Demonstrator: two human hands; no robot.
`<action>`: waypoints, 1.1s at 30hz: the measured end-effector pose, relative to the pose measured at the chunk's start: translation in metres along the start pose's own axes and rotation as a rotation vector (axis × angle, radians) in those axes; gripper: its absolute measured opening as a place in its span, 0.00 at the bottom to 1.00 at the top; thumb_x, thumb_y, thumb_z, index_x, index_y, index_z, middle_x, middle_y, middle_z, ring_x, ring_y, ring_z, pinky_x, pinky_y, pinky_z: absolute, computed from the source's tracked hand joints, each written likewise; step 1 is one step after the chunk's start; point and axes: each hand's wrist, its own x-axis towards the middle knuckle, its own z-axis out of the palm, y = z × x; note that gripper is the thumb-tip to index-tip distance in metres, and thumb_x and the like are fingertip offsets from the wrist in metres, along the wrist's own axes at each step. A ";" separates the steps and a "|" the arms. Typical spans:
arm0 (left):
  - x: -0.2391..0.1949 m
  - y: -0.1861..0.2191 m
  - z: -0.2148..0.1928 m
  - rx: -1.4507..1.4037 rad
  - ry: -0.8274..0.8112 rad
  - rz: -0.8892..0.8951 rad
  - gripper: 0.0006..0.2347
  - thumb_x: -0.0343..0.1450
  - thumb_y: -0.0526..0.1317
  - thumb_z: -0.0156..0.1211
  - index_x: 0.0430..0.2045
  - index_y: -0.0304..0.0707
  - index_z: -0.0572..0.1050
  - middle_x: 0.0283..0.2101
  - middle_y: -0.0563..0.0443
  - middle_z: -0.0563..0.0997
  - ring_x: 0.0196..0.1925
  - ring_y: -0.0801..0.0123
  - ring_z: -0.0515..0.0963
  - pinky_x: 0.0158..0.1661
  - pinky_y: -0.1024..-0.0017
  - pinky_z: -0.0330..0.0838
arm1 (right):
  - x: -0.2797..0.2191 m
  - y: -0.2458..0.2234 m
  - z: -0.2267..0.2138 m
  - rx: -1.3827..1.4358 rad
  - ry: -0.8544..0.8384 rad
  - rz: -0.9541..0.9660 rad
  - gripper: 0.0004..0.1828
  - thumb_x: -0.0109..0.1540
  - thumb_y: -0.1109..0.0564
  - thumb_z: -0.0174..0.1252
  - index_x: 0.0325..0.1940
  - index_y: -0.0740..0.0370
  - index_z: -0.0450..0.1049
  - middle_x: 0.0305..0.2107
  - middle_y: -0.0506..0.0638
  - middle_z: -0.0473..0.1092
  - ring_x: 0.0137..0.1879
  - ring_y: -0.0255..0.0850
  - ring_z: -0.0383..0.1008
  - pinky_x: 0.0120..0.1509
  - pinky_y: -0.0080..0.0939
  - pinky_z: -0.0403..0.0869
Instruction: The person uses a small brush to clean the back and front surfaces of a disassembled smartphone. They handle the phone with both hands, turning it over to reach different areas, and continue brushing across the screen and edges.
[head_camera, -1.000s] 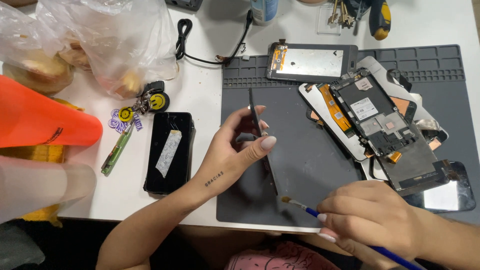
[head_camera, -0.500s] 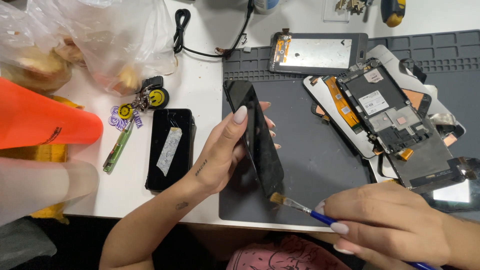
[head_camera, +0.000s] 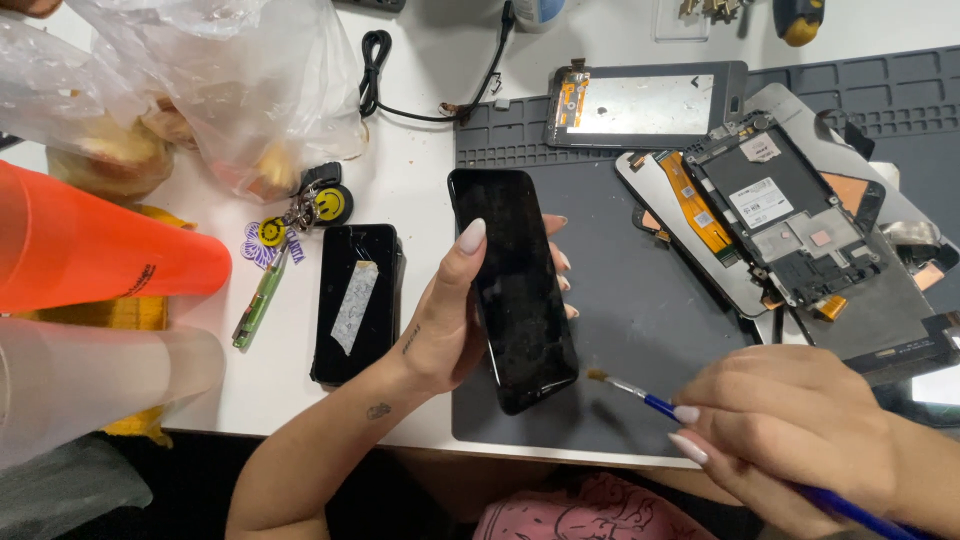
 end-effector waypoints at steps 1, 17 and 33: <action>-0.001 0.001 0.000 0.005 -0.003 0.002 0.34 0.72 0.62 0.51 0.61 0.29 0.71 0.44 0.47 0.79 0.46 0.64 0.80 0.51 0.55 0.82 | 0.002 -0.001 -0.002 -0.003 0.004 -0.003 0.03 0.63 0.59 0.57 0.37 0.61 0.72 0.28 0.52 0.74 0.29 0.46 0.74 0.33 0.40 0.77; -0.007 0.000 -0.008 0.221 -0.404 -0.117 0.41 0.71 0.53 0.63 0.78 0.31 0.54 0.57 0.44 0.78 0.58 0.60 0.80 0.64 0.61 0.72 | -0.030 0.014 -0.012 0.245 0.163 0.322 0.14 0.59 0.59 0.62 0.49 0.54 0.70 0.49 0.61 0.82 0.56 0.49 0.92 0.61 0.42 0.92; -0.006 -0.028 -0.009 0.107 -0.511 -0.197 0.31 0.77 0.57 0.55 0.64 0.24 0.67 0.80 0.35 0.58 0.66 0.63 0.74 0.62 0.65 0.72 | -0.015 0.025 -0.012 0.079 0.001 0.054 0.10 0.65 0.56 0.58 0.50 0.58 0.70 0.48 0.55 0.80 0.50 0.49 0.88 0.52 0.40 0.87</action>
